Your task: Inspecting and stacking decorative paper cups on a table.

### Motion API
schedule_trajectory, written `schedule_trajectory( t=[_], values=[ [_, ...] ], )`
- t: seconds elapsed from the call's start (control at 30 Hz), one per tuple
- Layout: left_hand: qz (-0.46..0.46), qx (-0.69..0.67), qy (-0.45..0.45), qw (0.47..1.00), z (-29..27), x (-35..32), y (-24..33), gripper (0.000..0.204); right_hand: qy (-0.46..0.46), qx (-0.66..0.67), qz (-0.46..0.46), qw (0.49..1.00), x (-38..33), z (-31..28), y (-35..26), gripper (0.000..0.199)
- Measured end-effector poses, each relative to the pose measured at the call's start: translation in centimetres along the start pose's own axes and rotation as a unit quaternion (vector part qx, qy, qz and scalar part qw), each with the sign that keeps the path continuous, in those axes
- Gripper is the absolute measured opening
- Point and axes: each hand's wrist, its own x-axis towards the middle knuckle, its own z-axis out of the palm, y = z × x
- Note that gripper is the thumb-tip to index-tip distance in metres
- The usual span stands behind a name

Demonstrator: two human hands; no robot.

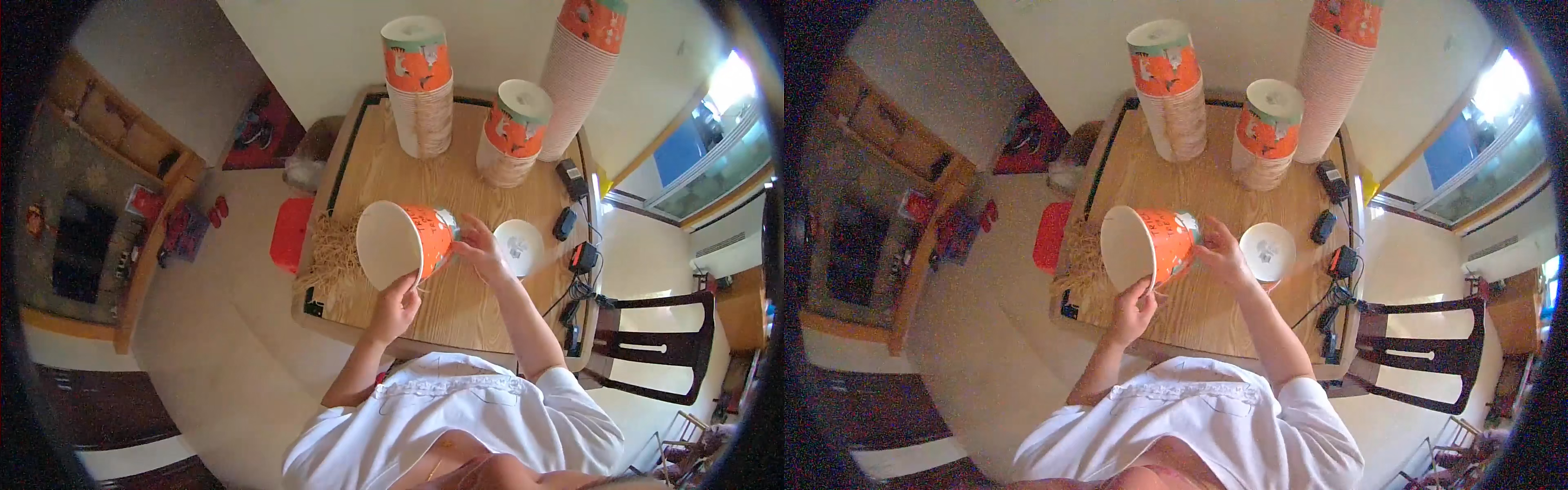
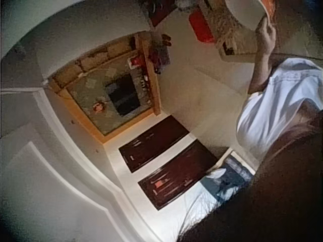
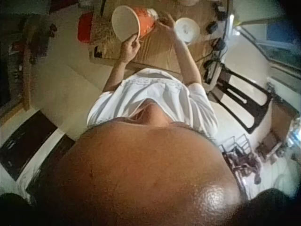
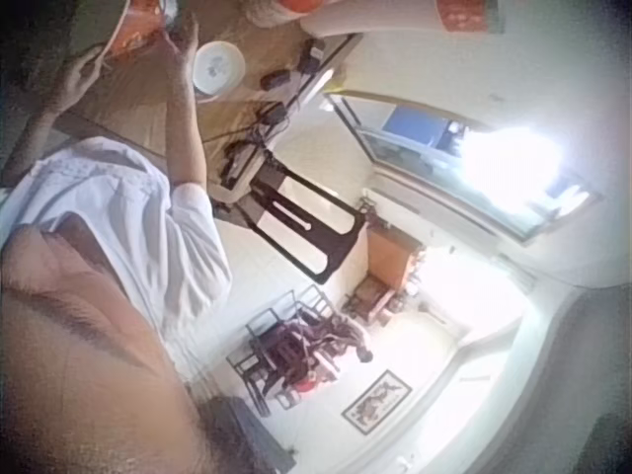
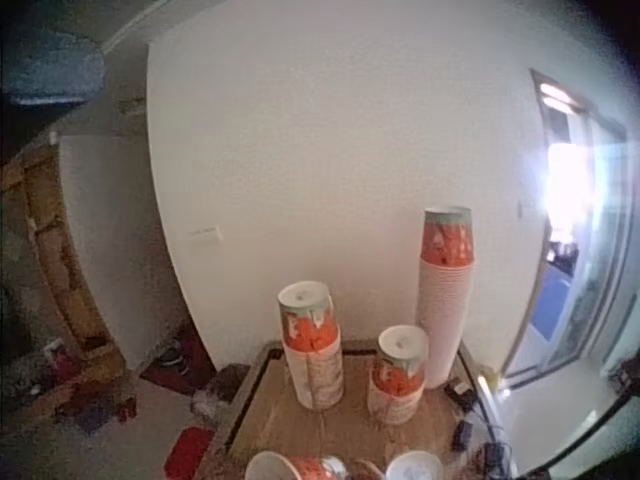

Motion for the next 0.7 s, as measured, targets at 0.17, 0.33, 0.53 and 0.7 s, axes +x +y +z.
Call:
schedule_trajectory(
  t=[0.17, 0.33, 0.53, 0.7],
  values=[
    [0.057, 0.037, 0.035, 0.997, -0.2, 1.9, -0.2, 0.045, -0.016, -0.06, -0.043, 0.997, 1.0, -0.1, -0.3, 0.057],
    [-0.057, -0.193, 0.119, 0.972, 0.2, 5.1, -1.0, 0.034, 0.012, 0.076, 0.054, 0.996, 1.5, 1.3, -2.3, 0.051],
    [-0.01, -0.067, 0.017, 0.998, 0.3, 6.0, 0.6, 0.026, -0.005, -0.06, -0.028, 0.998, 3.1, 0.9, -4.2, 0.063],
    [0.054, 0.0, 0.048, 0.997, 0.6, 6.9, -0.7, 0.035, -0.014, -0.034, -0.055, 0.998, 4.2, 1.0, -4.6, 0.07]
  ],
)
